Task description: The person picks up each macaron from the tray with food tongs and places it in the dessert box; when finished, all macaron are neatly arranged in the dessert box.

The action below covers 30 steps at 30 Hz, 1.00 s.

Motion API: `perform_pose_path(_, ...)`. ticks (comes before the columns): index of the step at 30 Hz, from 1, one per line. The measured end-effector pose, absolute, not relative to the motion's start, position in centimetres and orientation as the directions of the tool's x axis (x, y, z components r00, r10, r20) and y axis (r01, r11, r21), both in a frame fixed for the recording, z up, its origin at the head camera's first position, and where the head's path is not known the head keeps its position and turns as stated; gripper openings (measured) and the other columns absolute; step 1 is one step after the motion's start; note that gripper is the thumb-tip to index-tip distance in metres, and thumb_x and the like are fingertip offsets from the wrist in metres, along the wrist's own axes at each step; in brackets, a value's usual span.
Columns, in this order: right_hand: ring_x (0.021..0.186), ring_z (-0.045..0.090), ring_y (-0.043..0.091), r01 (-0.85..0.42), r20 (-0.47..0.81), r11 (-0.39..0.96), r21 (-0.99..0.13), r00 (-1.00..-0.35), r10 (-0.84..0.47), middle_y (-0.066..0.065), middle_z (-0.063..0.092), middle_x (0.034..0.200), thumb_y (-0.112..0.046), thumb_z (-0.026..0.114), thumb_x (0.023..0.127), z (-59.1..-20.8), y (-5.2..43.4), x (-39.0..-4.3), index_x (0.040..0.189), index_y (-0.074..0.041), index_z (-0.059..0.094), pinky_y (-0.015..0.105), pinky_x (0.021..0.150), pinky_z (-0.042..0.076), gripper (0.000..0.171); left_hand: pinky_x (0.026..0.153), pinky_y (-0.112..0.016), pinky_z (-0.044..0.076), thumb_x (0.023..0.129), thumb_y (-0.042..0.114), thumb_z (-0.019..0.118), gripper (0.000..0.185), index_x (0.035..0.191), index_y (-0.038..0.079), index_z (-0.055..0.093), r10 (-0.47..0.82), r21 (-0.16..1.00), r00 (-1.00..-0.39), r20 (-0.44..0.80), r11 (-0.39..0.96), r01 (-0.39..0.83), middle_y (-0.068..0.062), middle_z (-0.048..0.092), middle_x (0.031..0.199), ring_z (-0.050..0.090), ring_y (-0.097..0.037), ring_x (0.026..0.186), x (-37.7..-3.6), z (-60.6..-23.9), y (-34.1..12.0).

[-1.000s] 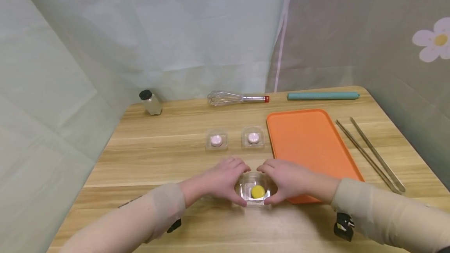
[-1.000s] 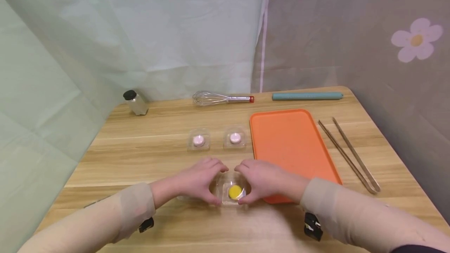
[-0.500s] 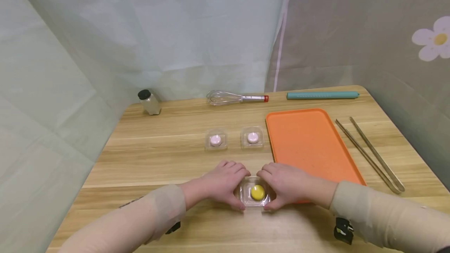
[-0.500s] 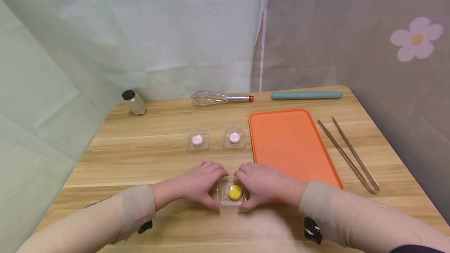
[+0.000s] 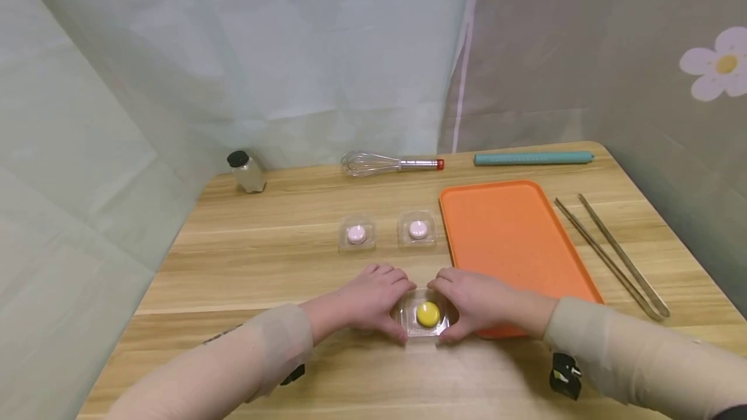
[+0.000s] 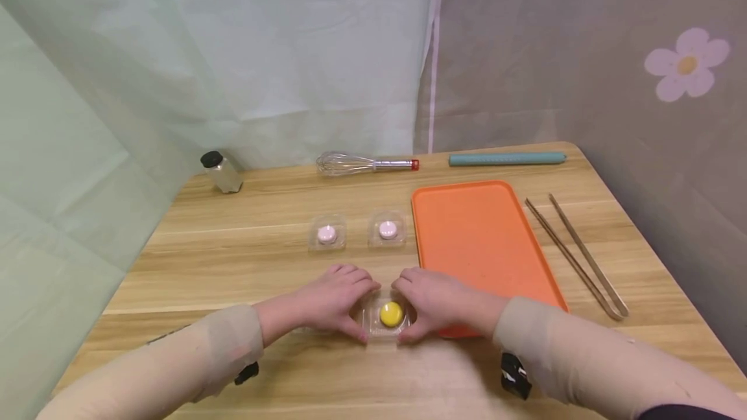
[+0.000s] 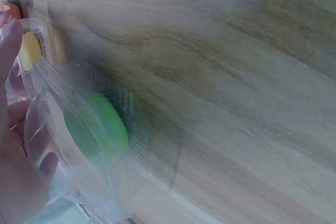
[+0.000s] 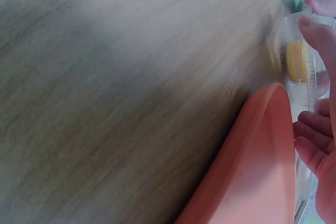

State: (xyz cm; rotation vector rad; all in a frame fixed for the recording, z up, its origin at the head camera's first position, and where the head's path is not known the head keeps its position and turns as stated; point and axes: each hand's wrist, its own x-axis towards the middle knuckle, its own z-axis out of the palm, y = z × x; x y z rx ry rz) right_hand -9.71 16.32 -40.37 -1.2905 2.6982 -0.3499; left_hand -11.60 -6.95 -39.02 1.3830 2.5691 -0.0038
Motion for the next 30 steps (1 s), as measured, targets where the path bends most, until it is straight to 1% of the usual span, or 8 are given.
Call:
perform_pose_path(3,0.085,0.048,0.008,-0.743,-0.024,0.613,-0.268,-0.631,-0.775,-0.004,0.053,0.098,-0.061,0.072,0.067,-40.45,16.43,-9.87,0.117,-0.004,0.056,0.024,0.074,0.048,0.078,0.096,-0.036,0.035,0.068,0.069,0.066,0.087,0.131,0.012,0.05,0.818,0.119,-0.54,-0.198,0.567,0.815,0.0,0.053,0.123,0.045,-0.017,0.113,-11.68,-39.02,-6.93)
perform_pose_path(10,0.092,0.048,0.012,-0.754,0.007,0.614,-0.232,-0.632,-0.775,-0.003,0.055,0.101,-0.064,0.071,0.067,-40.44,16.7,-10.16,0.117,-0.006,0.056,0.03,0.084,0.045,0.078,0.097,-0.037,0.034,0.068,0.068,0.066,0.087,0.132,0.012,0.049,0.811,0.142,-0.555,-0.184,0.581,0.802,0.0,0.053,0.123,0.044,-0.018,0.114,-11.85,-39.42,-6.96)
perform_pose_path(17,0.095,0.05,0.014,-0.753,0.008,0.617,-0.227,-0.635,-0.772,0.0,0.055,0.103,-0.062,0.071,0.067,-40.23,16.79,-10.3,0.117,-0.006,0.056,0.032,0.087,0.045,0.078,0.098,-0.038,0.034,0.068,0.068,0.067,0.087,0.133,0.012,0.049,0.803,0.134,-0.568,-0.181,0.592,0.795,0.0,0.054,0.123,0.044,-0.018,0.113,-11.9,-39.22,-6.93)
perform_pose_path(23,0.095,0.05,0.014,-0.747,0.0,0.626,-0.223,-0.642,-0.766,-0.001,0.055,0.103,-0.065,0.07,0.067,-40.28,16.9,-10.3,0.117,-0.006,0.056,0.032,0.088,0.045,0.079,0.099,-0.038,0.034,0.069,0.067,0.066,0.087,0.135,0.013,0.048,0.802,0.14,-0.568,-0.186,0.594,0.793,0.0,0.053,0.125,0.044,-0.018,0.115,-11.9,-39.08,-6.94)
perform_pose_path(30,0.094,0.049,0.013,-0.737,-0.004,0.634,-0.235,-0.651,-0.759,-0.001,0.055,0.103,-0.065,0.069,0.067,-40.48,16.95,-10.16,0.118,-0.006,0.055,0.032,0.086,0.046,0.079,0.1,-0.04,0.034,0.071,0.063,0.069,0.084,0.134,0.011,0.048,0.796,0.169,-0.58,-0.174,0.605,0.778,-0.002,0.053,0.125,0.045,-0.02,0.115,-11.96,-39.13,-7.46)
